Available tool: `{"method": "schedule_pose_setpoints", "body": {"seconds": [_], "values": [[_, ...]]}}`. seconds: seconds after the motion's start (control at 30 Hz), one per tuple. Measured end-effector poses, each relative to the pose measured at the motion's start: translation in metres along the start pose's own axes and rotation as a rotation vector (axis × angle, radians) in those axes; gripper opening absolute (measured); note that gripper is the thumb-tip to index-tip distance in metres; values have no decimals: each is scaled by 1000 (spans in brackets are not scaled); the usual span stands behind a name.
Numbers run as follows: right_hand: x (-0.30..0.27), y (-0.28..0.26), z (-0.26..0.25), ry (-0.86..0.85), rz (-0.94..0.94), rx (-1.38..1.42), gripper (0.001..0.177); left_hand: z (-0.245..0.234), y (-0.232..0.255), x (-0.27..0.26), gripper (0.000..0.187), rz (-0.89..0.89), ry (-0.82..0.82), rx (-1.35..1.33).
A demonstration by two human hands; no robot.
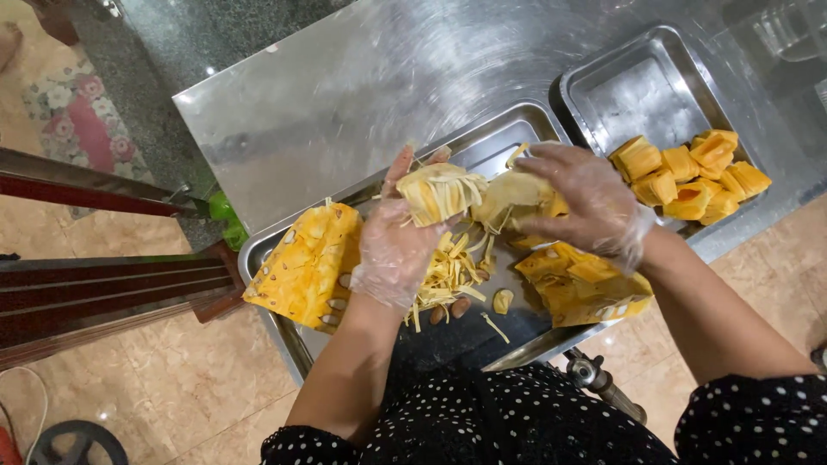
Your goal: Peeling and extracting fruit pods from a jackfruit by hand on a metal tray
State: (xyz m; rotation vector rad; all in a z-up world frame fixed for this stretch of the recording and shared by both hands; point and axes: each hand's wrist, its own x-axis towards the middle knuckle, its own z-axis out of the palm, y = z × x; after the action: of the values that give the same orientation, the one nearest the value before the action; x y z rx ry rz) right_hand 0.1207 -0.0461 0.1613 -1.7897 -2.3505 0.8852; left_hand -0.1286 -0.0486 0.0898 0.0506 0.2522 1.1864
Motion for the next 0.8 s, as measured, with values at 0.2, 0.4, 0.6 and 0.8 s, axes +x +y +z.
{"method": "schedule_pose_setpoints", "body": {"seconds": [0.2,0.4,0.6,0.8], "values": [[-16,54,55,327,-111,-51,14,-12,-22,-4,76,-34,100,-10],[-21,49,83,557,-158,-80,54,14,-24,-19,88,-15,132,345],[-20,-33,53,458,-24,502,36,6,-36,-27,92,-13,72,575],[-22,-45,56,543,0,588,19,1,-50,-36,96,184,-96,766]]}}
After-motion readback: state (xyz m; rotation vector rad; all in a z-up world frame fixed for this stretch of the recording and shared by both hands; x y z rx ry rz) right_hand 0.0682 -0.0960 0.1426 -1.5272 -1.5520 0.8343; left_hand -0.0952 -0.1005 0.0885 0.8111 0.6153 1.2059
